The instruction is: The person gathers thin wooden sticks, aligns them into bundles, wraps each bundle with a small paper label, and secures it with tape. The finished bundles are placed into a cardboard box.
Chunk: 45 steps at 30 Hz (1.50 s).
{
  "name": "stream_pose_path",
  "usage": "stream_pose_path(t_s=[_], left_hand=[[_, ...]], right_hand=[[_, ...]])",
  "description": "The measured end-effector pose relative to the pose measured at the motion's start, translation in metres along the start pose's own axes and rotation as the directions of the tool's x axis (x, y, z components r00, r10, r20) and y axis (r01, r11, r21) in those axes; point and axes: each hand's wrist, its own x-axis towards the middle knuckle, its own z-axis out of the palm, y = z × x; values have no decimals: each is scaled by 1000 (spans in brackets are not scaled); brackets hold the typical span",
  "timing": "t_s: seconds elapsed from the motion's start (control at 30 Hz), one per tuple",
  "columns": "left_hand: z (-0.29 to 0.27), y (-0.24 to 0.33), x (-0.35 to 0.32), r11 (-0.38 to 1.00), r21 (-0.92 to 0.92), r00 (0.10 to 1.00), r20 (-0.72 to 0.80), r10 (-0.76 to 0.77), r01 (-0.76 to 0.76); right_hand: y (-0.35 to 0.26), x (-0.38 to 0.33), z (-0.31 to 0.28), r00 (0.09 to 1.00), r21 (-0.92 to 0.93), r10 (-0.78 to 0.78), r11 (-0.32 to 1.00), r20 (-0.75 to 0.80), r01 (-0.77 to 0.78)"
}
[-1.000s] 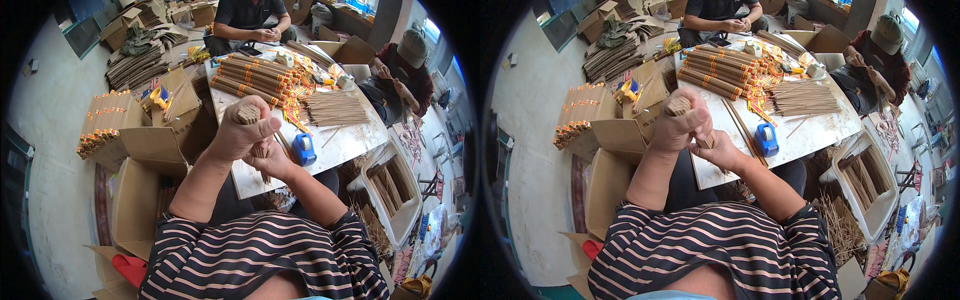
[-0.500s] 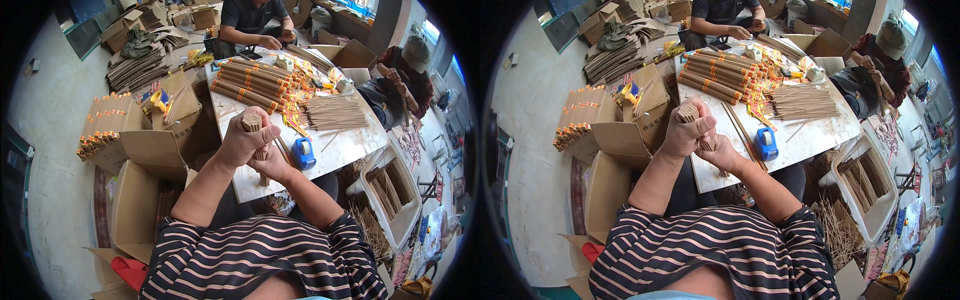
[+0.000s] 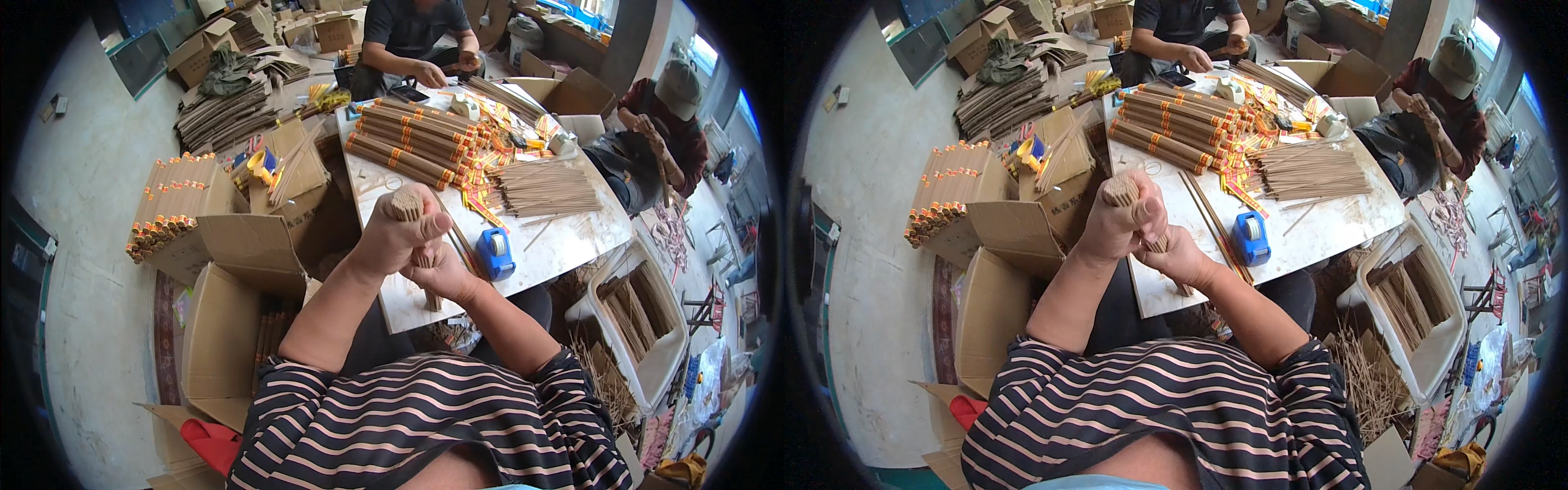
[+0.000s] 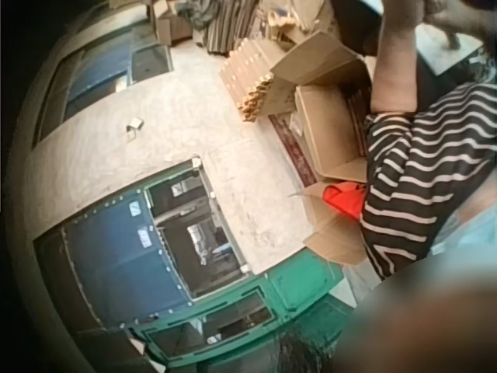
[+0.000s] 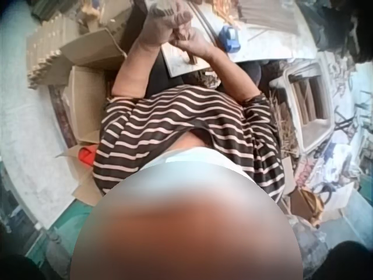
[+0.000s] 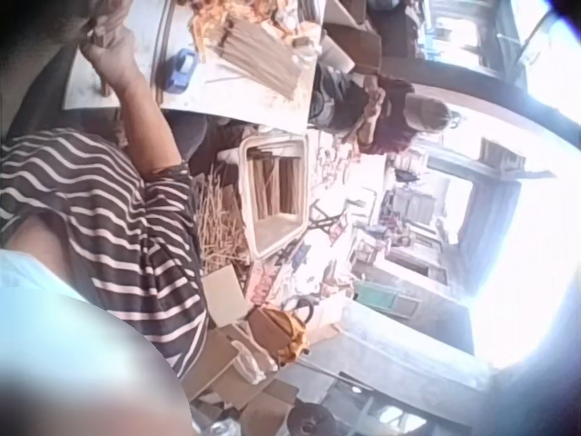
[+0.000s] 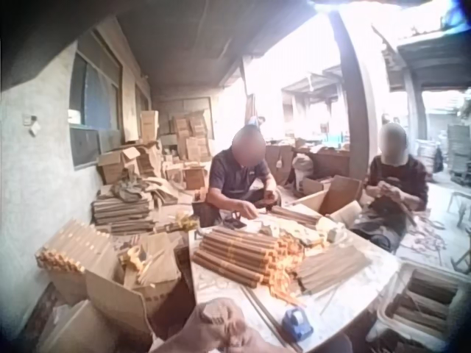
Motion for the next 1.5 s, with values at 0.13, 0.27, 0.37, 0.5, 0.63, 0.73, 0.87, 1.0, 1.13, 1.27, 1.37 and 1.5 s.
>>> stream_pose_path(t_s=[0.13, 0.27, 0.37, 0.5, 0.63, 0.73, 0.87, 1.0, 1.13, 1.27, 1.37, 1.5], left_hand=[[11, 8, -6, 998, 48, 998, 50, 30, -32], [4, 0, 1, 998, 51, 999, -41, -29, 31], [16, 1, 0, 993, 116, 997, -62, 37, -30], [23, 9, -8, 975, 218, 998, -57, -34, 46], [35, 18, -9, 934, 349, 996, -70, -50, 72], [42, 27, -11, 873, 463, 987, -127, -103, 151], [39, 32, -20, 780, 550, 952, -228, -204, 299], [37, 10, -27, 702, 543, 888, -285, -361, 460], [45, -2, -32, 543, 626, 816, -305, -491, 560], [42, -16, -49, 610, 473, 762, -255, -596, 635], [40, -19, -62, 654, 377, 745, -181, -642, 655], [29, -26, -82, 714, 199, 737, -77, -671, 671]], right_hand=[[9, 1, 7, 958, 46, -285, 957, -43, 286], [21, 4, 5, 992, 51, -78, 995, -101, 83], [18, -2, 8, 991, 17, -71, 997, -116, 74], [-12, -5, 13, 951, 101, -291, 948, -103, 301], [-24, -13, 10, 988, 184, -145, 974, 51, 133], [-36, -22, 4, 970, 5, -223, 975, 100, 223], [-37, -32, -35, 972, 276, -207, 933, -115, 231], [-61, -42, -36, 921, -248, -322, 931, -219, 267], [-52, -46, -27, 945, -544, -288, 823, -156, 161], [-37, -59, -21, 957, -509, -257, 846, -136, 155], [-22, -66, -17, 954, -417, -243, 896, -177, 151], [-17, -75, -11, 973, -274, -132, 959, -191, 76]])
